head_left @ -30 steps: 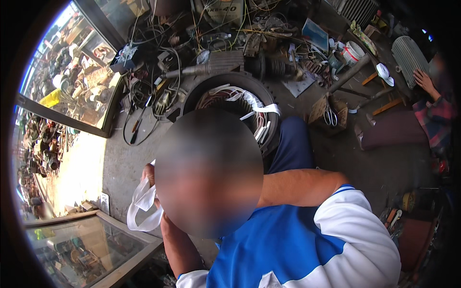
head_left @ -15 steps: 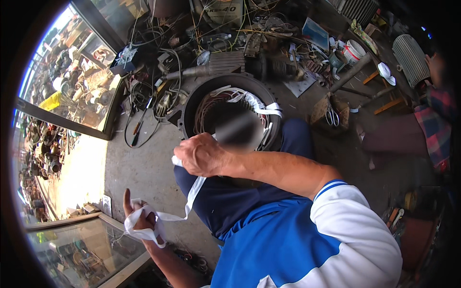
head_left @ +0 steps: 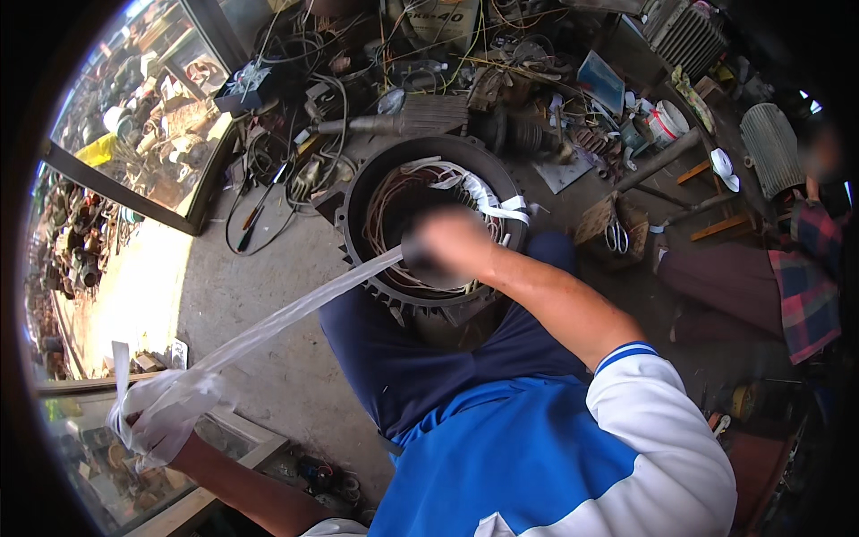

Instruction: The person winds and secures white tape or insulation strips around the internal copper coils of a large electric motor. The person then uses a metal tool to press and seat the insulation firmly into the coil slots.

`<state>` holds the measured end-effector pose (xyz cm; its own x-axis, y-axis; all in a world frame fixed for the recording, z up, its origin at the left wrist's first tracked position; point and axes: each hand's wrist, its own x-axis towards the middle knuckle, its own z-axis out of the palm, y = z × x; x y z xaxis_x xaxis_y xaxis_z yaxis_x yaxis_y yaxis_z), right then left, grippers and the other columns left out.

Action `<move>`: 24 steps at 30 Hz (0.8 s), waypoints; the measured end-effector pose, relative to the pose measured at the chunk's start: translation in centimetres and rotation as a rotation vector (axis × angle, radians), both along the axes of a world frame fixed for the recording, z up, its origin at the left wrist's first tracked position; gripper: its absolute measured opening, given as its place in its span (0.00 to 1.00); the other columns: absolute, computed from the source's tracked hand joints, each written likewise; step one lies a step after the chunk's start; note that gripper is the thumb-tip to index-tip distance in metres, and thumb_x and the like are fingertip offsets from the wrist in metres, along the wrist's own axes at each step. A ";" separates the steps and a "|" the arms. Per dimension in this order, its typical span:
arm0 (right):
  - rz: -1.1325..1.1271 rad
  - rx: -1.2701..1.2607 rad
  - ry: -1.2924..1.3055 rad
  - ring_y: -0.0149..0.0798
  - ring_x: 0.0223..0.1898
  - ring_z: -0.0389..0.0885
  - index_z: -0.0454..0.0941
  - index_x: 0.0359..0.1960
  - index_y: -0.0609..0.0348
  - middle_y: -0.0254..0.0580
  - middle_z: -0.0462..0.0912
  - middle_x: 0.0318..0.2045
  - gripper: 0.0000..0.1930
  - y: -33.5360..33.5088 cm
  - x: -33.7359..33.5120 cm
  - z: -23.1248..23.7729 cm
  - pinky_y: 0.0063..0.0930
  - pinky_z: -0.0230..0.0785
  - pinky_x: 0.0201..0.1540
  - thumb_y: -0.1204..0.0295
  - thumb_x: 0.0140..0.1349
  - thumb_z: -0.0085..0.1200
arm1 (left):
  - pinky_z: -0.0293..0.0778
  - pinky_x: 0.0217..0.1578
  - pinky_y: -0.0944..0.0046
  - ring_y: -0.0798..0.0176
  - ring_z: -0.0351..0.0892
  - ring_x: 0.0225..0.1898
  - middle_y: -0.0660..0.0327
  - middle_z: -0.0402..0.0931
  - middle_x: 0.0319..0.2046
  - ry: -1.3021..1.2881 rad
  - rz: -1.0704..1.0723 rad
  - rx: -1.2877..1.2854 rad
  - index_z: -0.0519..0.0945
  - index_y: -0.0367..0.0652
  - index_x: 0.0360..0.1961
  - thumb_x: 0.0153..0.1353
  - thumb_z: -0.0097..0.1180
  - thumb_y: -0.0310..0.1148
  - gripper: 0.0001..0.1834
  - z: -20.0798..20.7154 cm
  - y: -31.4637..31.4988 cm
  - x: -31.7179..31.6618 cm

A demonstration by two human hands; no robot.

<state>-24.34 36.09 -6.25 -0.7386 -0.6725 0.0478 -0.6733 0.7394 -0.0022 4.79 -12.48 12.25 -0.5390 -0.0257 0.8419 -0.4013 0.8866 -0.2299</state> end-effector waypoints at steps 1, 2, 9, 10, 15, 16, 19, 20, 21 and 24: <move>-0.063 0.053 -0.058 0.48 0.42 0.90 0.86 0.40 0.58 0.50 0.90 0.38 0.10 3.0 -2.5 -5.7 0.43 0.82 0.41 0.71 0.63 0.53 | 0.79 0.44 0.58 0.59 0.80 0.42 0.57 0.80 0.46 0.028 -0.007 0.056 0.79 0.37 0.53 0.72 0.57 0.40 0.18 0.2 -1.6 1.3; -0.090 0.121 -0.176 0.48 0.43 0.90 0.88 0.39 0.56 0.50 0.90 0.39 0.11 2.9 -3.3 -6.9 0.43 0.82 0.42 0.70 0.63 0.53 | 0.78 0.43 0.59 0.61 0.80 0.42 0.57 0.80 0.46 0.060 -0.016 0.175 0.78 0.37 0.55 0.72 0.56 0.40 0.18 0.7 -2.8 3.4; 0.099 -0.302 -0.156 0.50 0.34 0.90 0.86 0.30 0.55 0.51 0.89 0.31 0.09 -6.6 2.4 4.7 0.45 0.82 0.38 0.69 0.60 0.53 | 0.72 0.38 0.72 0.71 0.74 0.38 0.63 0.76 0.40 0.206 -0.557 1.776 0.71 0.37 0.68 0.77 0.51 0.37 0.23 -5.8 10.6 -1.5; 0.200 -0.398 -0.108 0.50 0.32 0.89 0.85 0.29 0.55 0.52 0.88 0.29 0.09 -9.0 4.0 6.5 0.45 0.82 0.36 0.68 0.60 0.53 | 0.71 0.37 0.73 0.73 0.73 0.37 0.64 0.76 0.40 0.010 -0.536 1.852 0.70 0.38 0.69 0.78 0.50 0.37 0.24 -6.0 15.3 -3.8; 0.563 -0.984 -0.082 0.47 0.29 0.85 0.80 0.31 0.59 0.45 0.82 0.27 0.07 -16.5 15.2 13.8 0.41 0.79 0.32 0.68 0.59 0.59 | 0.76 0.41 0.68 0.66 0.79 0.42 0.62 0.80 0.39 -0.207 -0.743 2.162 0.76 0.36 0.62 0.73 0.59 0.42 0.25 -12.6 26.6 -11.4; 0.622 -1.045 -0.065 0.47 0.30 0.84 0.80 0.33 0.60 0.45 0.81 0.28 0.07 -17.1 16.3 14.1 0.41 0.79 0.33 0.69 0.59 0.58 | 0.77 0.42 0.67 0.65 0.80 0.44 0.61 0.80 0.39 -0.126 -0.745 2.327 0.79 0.35 0.58 0.72 0.60 0.44 0.24 -13.8 27.2 -12.1; 0.574 -1.069 0.034 0.46 0.33 0.83 0.78 0.44 0.60 0.43 0.79 0.31 0.11 -13.7 14.4 16.9 0.40 0.78 0.33 0.72 0.62 0.56 | 0.75 0.46 0.65 0.58 0.78 0.49 0.55 0.78 0.45 -0.192 -0.291 1.880 0.76 0.35 0.52 0.72 0.52 0.57 0.31 -14.1 23.3 -12.5; 0.530 -0.970 -0.016 0.47 0.33 0.83 0.77 0.47 0.61 0.43 0.79 0.31 0.13 -12.4 12.8 16.2 0.41 0.78 0.34 0.72 0.61 0.57 | 0.74 0.52 0.63 0.58 0.77 0.51 0.57 0.77 0.48 0.445 -1.019 2.330 0.76 0.41 0.55 0.73 0.52 0.57 0.28 -16.1 17.3 -11.4; 0.428 -0.858 0.005 0.49 0.33 0.84 0.76 0.50 0.62 0.44 0.80 0.31 0.16 -10.7 10.4 13.3 0.42 0.78 0.35 0.73 0.60 0.58 | 0.74 0.56 0.58 0.56 0.77 0.53 0.56 0.76 0.50 0.486 -0.972 2.173 0.74 0.40 0.57 0.74 0.51 0.54 0.27 -14.1 13.8 -10.5; 0.055 -0.243 0.029 0.50 0.34 0.87 0.79 0.38 0.61 0.47 0.84 0.30 0.07 -3.6 3.0 4.0 0.47 0.80 0.36 0.72 0.62 0.53 | 0.74 0.63 0.47 0.52 0.77 0.57 0.52 0.75 0.55 0.482 -0.734 1.646 0.71 0.39 0.61 0.76 0.51 0.44 0.22 -8.1 1.4 -5.6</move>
<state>-21.34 32.48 -2.29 -0.6974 -0.6774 0.2339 -0.7146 0.6820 -0.1556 -0.76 -11.03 4.11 -0.5710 -0.7718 0.2799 0.3540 0.0762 0.9322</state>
